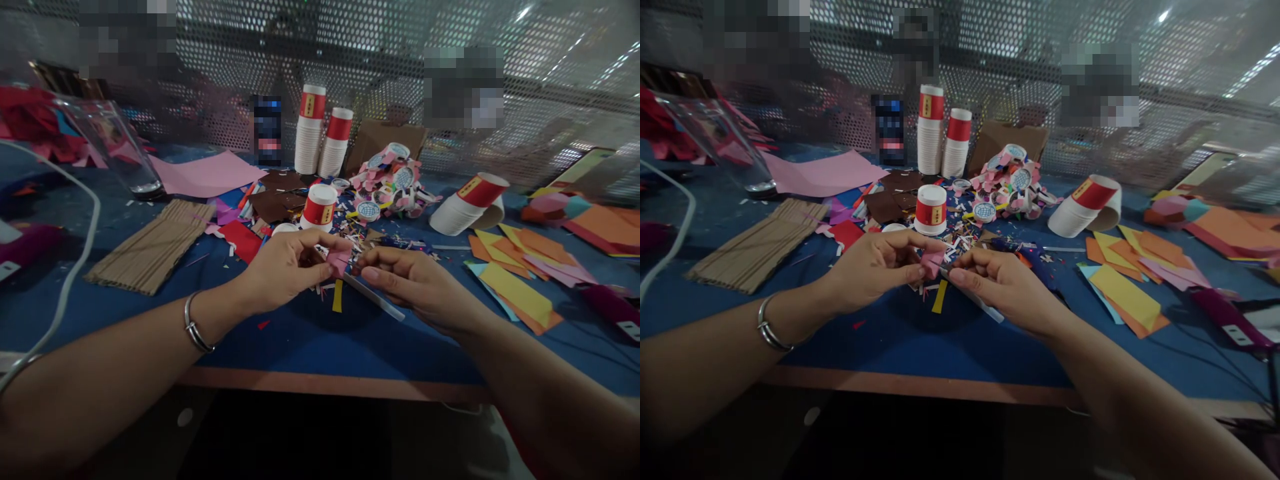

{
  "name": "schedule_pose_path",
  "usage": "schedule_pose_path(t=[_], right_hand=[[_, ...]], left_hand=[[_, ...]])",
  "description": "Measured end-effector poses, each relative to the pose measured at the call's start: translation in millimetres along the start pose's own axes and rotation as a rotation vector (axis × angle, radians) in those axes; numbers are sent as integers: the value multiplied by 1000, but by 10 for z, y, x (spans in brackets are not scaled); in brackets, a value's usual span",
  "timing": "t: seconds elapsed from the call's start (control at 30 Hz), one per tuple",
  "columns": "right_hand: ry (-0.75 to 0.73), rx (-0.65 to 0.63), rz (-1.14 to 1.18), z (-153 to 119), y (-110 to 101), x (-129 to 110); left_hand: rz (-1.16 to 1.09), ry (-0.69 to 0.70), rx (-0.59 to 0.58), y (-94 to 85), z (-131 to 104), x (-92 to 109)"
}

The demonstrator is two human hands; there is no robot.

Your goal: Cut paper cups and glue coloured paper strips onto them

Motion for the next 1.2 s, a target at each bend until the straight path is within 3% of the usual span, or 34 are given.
schedule_pose_path(t=[0.17, 0.77, 1.07, 1.2], right_hand=[[-20, 16, -32, -14, -16, -22], [-33, 4, -92, -38, -30, 47], [-36, -3, -56, -29, 3, 34], [-32, 16, -61, -27, 1, 58]], left_hand=[[-3, -68, -7, 34, -25, -41], [68, -48, -68, 58, -37, -32], [8, -25, -76, 74, -29, -3], [-140, -72, -32, 56, -22, -14]])
Point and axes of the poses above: each hand's wrist, its own z-axis towards the middle knuckle, its own y-axis out of the palm, x = y × z, the point moved 6 cm from there along z, towards the middle knuckle, and after that the axes turned 9 degrees about -z, right-handed, at the moved point
